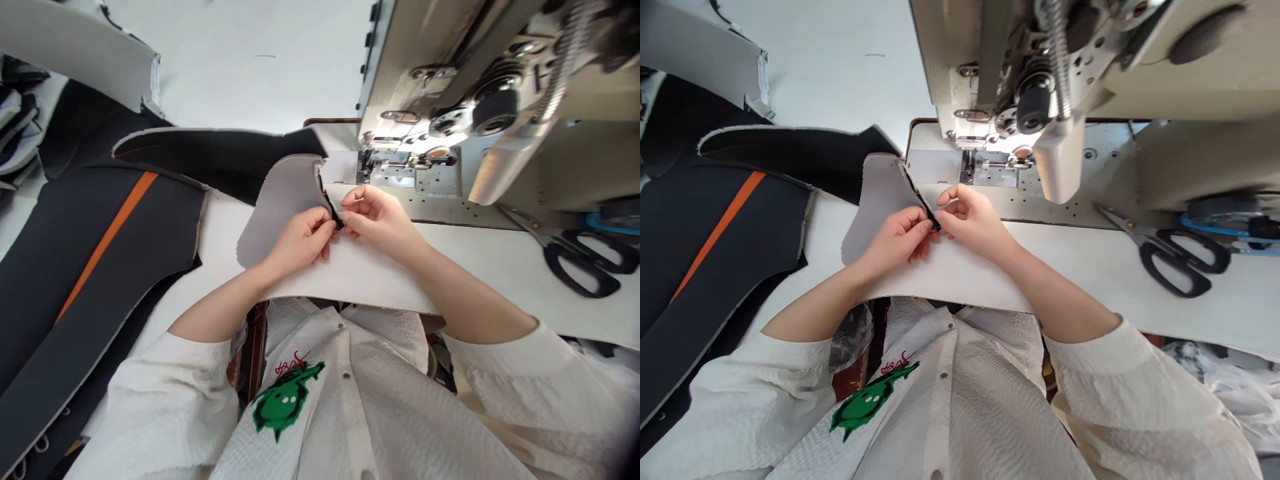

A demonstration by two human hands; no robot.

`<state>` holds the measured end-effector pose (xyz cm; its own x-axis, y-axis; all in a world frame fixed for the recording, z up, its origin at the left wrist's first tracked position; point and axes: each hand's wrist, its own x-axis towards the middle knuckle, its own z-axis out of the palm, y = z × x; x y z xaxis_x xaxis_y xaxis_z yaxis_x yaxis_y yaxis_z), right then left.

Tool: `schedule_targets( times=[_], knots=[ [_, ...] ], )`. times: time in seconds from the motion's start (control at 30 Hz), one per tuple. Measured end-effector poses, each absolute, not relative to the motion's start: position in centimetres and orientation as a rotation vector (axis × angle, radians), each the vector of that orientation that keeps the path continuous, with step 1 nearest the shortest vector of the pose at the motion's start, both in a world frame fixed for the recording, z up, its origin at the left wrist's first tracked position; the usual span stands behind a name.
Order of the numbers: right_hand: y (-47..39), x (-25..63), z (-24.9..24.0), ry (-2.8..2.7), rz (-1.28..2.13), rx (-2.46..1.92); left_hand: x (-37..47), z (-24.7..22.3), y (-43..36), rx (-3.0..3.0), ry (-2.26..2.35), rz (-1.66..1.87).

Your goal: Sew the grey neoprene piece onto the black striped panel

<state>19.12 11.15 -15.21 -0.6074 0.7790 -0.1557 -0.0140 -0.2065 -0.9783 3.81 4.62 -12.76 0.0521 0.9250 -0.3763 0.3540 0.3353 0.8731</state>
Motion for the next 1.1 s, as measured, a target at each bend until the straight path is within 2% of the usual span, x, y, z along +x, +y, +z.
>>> schedule_targets(
  times=[0.23,0.43,0.5,0.63,0.7,0.8,1.1],
  knots=[
    [11.1,19.2,-16.7,-1.689,1.763,-0.831,4.1,-12.8,5.1,1.228,1.555,0.548],
    [11.0,19.9,-17.0,-1.714,1.660,-0.933,4.5,-12.5,5.9,1.201,1.499,0.559],
    [11.0,20.2,-17.1,-1.750,1.492,-0.936,4.3,-12.6,5.9,1.191,1.479,0.563],
    [11.1,21.1,-17.1,-1.963,0.750,-0.853,4.1,-12.7,6.1,1.214,1.477,0.544],
    [11.2,21.4,-17.2,-2.093,0.519,-0.722,4.1,-12.6,6.4,1.242,1.479,0.523],
    [11.3,21.7,-17.5,-2.268,0.379,-0.657,4.1,-12.2,7.0,1.265,1.492,0.477],
    [11.4,22.0,-17.4,-2.529,0.237,-0.710,4.0,-11.2,8.2,1.239,1.489,0.374]
  ],
)
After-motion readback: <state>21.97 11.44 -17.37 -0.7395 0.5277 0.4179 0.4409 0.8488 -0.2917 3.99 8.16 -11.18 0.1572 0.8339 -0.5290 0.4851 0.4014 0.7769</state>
